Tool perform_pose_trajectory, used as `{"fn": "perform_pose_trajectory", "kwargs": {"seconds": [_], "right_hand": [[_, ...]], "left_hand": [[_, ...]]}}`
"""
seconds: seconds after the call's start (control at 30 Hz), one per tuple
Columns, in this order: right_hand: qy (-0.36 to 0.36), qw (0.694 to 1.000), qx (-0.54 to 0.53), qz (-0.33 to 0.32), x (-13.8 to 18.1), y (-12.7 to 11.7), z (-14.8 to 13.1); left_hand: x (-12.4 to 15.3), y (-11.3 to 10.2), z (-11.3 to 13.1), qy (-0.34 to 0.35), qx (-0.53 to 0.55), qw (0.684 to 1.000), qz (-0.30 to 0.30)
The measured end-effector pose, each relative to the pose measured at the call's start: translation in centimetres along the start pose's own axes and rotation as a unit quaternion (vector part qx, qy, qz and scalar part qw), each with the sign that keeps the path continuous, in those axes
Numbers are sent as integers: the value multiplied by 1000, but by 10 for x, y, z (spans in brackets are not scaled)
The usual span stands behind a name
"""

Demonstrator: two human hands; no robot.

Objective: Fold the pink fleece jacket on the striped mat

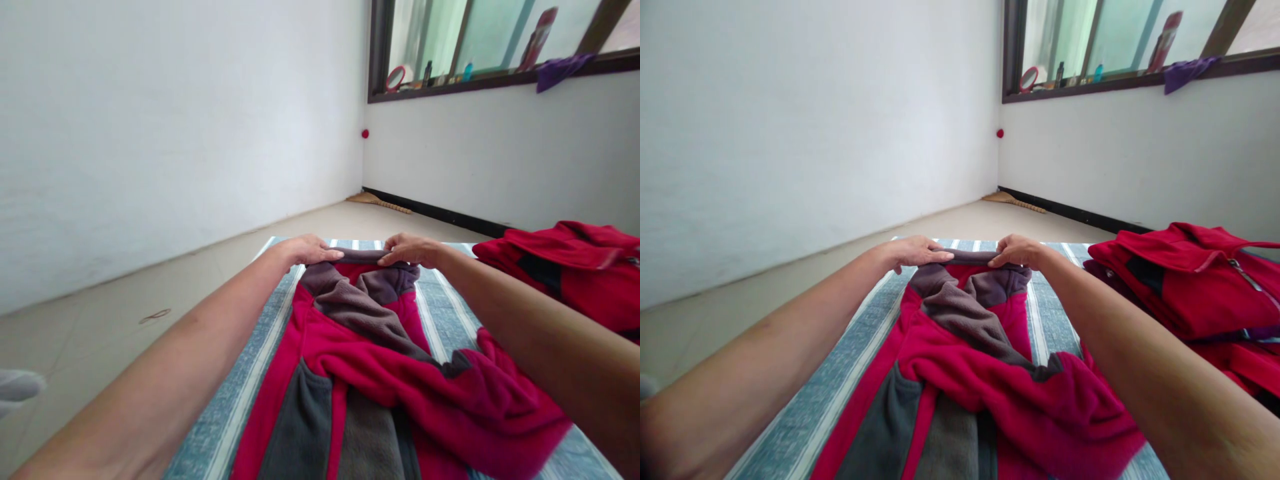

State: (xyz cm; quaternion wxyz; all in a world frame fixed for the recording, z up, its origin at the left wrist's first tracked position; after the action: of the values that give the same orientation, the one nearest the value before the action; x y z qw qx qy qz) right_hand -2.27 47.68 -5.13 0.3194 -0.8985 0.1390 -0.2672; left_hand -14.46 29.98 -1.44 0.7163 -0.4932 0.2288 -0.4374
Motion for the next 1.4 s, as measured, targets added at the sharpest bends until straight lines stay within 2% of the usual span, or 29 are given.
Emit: {"fn": "perform_pose_trajectory", "kwargs": {"seconds": [0.1,0.2,0.27,0.37,0.57,0.67,0.8,0.97,1.1,1.2,1.3,1.4], "right_hand": [[47,999,-18,12,-2,4,9],[47,996,-62,33,-4,1,13],[19,994,-96,57,-5,-5,11],[-11,987,-141,80,-10,-10,12],[16,983,-146,107,-29,12,32],[13,983,-142,119,-35,11,36],[7,983,-124,132,-38,3,37],[27,984,-61,164,-42,11,43],[24,975,7,222,-35,2,35],[3,961,52,271,-10,-8,19],[-91,938,149,301,25,5,-3],[-182,908,296,235,41,47,-10]], "left_hand": [[0,5,-10,-37,46,998,22],[-5,0,-16,-6,134,984,114],[-10,-2,-20,25,232,958,165],[-21,6,-34,29,348,915,201],[-40,43,-62,-6,360,906,222],[-42,45,-67,6,356,906,230],[-43,41,-69,14,309,921,236],[-43,36,-67,-20,162,955,248],[-29,15,-44,-28,51,963,263],[-6,5,-13,5,-66,957,282],[7,24,14,76,-140,959,233],[8,58,16,105,-137,971,164]]}}
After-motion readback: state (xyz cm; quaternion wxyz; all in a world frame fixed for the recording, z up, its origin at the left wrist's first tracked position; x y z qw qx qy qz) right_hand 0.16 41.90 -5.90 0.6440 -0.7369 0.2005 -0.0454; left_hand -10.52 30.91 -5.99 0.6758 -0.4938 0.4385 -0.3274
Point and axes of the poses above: each hand's wrist, its own x-axis away from the middle knuckle, its own y-axis out of the palm, z = x × y, the point moved 7 cm from there along -x, towards the middle knuckle, and after that the axes turned 13 degrees about y, right-handed, at the moved point
